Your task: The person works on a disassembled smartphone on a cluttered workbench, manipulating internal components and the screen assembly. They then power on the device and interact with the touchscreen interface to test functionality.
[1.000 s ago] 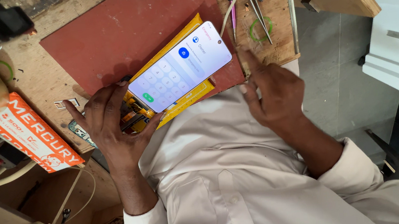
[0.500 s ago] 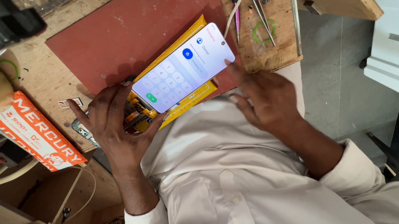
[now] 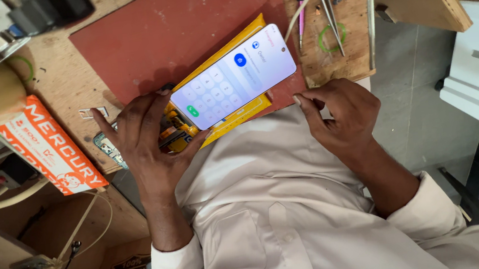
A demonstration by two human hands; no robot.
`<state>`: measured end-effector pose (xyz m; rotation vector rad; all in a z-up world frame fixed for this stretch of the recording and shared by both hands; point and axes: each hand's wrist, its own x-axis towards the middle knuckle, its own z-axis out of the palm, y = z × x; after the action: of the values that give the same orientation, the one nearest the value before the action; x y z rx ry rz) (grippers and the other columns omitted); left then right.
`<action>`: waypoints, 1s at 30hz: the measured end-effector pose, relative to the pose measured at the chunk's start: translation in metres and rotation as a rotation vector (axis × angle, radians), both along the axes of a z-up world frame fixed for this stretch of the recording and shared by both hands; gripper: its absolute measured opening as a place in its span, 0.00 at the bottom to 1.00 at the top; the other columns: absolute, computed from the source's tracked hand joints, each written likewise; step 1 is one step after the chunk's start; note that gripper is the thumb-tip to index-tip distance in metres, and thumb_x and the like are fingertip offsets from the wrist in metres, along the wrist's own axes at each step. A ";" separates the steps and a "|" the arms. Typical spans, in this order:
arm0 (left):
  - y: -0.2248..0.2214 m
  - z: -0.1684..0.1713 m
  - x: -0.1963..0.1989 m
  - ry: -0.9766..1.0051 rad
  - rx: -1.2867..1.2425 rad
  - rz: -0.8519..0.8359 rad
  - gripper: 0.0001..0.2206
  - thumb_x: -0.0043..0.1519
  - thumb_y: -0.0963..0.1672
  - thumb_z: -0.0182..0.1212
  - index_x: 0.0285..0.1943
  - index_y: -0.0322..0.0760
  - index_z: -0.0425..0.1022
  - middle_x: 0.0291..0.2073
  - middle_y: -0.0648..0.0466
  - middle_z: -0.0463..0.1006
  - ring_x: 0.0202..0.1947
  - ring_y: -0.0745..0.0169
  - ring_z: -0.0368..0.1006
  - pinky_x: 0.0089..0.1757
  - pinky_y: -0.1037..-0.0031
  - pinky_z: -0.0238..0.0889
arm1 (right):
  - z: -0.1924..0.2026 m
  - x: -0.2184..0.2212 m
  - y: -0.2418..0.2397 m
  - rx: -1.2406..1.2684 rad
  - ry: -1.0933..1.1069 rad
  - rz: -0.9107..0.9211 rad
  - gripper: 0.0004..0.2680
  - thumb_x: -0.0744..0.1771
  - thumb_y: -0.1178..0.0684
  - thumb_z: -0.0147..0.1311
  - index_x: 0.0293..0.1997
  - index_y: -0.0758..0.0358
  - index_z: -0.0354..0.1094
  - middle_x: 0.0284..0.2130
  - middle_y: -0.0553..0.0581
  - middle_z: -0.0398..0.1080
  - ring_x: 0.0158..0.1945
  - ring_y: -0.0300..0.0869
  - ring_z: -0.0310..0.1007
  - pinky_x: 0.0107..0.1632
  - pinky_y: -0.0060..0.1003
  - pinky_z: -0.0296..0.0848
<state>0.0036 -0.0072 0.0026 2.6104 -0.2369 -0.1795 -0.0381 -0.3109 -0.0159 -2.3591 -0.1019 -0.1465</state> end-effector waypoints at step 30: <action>0.005 0.008 0.001 0.022 -0.093 -0.021 0.27 0.62 0.51 0.68 0.69 0.40 0.71 0.60 0.52 0.73 0.63 0.52 0.69 0.73 0.37 0.22 | -0.003 -0.001 0.006 0.041 0.007 0.064 0.01 0.71 0.64 0.58 0.46 0.72 0.73 0.43 0.62 0.72 0.43 0.46 0.76 0.46 0.36 0.75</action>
<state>0.0048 -0.0020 0.0110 2.5136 -0.2588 -0.1994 -0.0396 -0.3050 -0.0193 -2.3128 -0.1696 -0.1075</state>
